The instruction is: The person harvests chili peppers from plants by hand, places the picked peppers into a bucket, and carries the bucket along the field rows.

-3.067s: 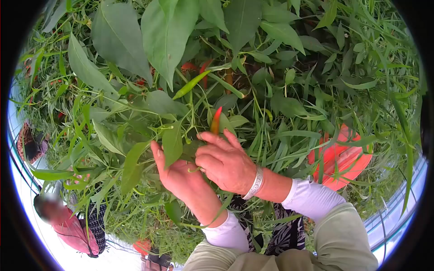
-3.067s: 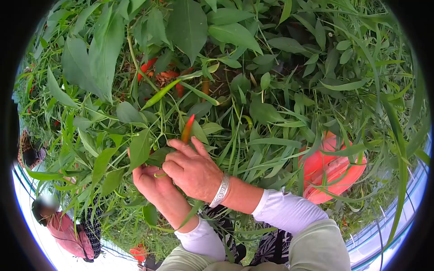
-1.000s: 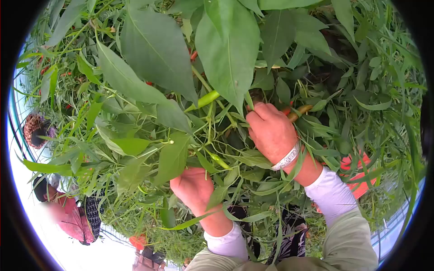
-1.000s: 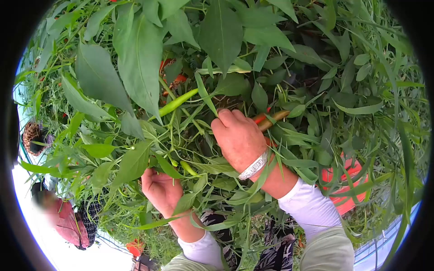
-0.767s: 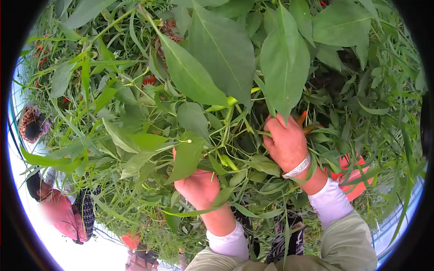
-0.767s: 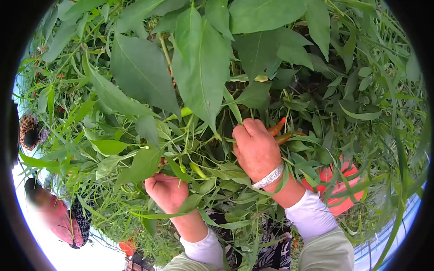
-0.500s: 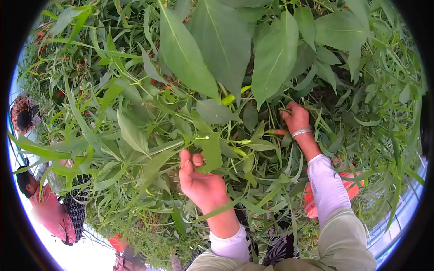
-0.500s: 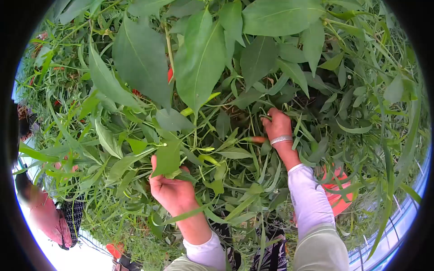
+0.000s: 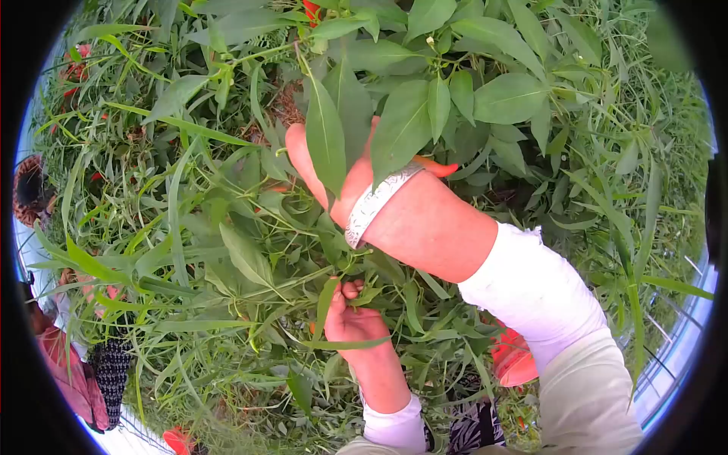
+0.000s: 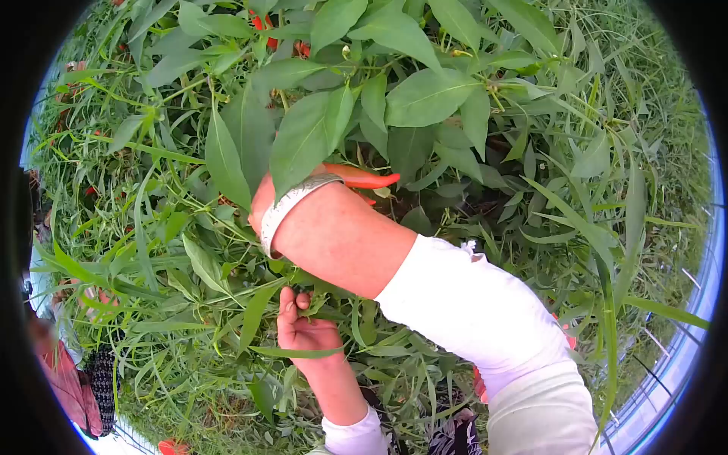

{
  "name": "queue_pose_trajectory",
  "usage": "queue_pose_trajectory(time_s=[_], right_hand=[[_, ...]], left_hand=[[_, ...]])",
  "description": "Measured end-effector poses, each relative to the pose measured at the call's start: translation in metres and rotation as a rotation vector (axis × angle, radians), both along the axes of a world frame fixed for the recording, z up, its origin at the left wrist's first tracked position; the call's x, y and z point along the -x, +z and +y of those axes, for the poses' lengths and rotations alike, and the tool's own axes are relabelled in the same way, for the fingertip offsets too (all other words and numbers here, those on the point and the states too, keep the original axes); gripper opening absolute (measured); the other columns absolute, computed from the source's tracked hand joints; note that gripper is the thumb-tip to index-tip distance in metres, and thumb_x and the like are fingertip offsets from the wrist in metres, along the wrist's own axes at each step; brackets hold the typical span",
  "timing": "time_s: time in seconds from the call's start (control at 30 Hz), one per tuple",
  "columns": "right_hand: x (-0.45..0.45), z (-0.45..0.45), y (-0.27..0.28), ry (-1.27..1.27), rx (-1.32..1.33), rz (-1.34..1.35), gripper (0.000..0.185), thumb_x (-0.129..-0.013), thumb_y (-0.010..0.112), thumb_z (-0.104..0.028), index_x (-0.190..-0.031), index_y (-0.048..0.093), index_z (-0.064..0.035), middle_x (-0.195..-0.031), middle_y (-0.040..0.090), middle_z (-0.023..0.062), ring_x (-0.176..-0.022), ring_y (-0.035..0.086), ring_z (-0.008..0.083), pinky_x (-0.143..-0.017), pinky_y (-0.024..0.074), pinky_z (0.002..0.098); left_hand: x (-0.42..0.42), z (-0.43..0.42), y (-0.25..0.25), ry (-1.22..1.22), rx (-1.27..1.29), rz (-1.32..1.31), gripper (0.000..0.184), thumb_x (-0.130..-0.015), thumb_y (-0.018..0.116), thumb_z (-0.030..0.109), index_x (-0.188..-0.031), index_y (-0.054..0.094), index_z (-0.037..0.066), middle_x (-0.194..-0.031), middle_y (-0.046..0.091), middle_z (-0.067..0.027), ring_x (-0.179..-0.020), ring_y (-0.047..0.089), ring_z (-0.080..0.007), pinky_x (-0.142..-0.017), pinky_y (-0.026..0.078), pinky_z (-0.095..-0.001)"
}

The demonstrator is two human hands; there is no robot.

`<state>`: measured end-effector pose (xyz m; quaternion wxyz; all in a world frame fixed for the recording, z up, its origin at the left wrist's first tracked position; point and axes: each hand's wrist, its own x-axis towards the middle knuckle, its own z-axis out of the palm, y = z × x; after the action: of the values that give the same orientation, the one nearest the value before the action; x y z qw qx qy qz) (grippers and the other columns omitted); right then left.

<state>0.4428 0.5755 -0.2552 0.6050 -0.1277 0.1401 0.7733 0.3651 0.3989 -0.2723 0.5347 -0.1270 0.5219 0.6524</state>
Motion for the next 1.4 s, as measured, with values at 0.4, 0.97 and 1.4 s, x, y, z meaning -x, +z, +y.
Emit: queue_pose_trajectory(time_s=[0.4,0.97,1.4], right_hand=[[0.045,0.045,-0.024,-1.550,0.922,2.505,0.023,-0.072,0.066,-0.012,-0.095,0.067,-0.0089,-0.096,0.065,0.0076,-0.092,0.062,0.0256,-0.074,0.0489,0.0385],[-0.018,-0.032,-0.004,-0.650,1.040,3.620,0.029,-0.070,0.060,-0.005,-0.098,0.051,-0.0069,-0.071,0.058,0.0114,-0.071,0.060,0.0308,-0.059,0.0474,0.0418],[-0.244,-0.333,0.074,-1.356,-0.542,4.223,0.020,-0.079,0.064,-0.009,-0.095,0.055,-0.0005,-0.077,0.057,0.0030,-0.062,0.054,0.0091,-0.059,0.0447,0.0207]], left_hand=[[-0.009,0.002,0.010,0.048,0.084,-0.072,0.026,-0.077,0.055,0.006,-0.099,0.058,-0.007,-0.085,0.062,-0.0161,-0.075,0.061,-0.0224,-0.071,0.053,-0.0344],[-0.016,0.009,0.027,-0.308,0.036,0.194,0.036,-0.083,0.051,0.014,-0.113,0.050,-0.006,-0.102,0.060,-0.0113,-0.086,0.059,-0.0153,-0.066,0.047,-0.0267],[-0.087,-0.011,0.034,-0.688,-0.168,0.889,0.033,-0.082,0.053,0.010,-0.115,0.056,0.002,-0.116,0.057,-0.0039,-0.090,0.051,-0.0076,-0.066,0.038,-0.0220]])
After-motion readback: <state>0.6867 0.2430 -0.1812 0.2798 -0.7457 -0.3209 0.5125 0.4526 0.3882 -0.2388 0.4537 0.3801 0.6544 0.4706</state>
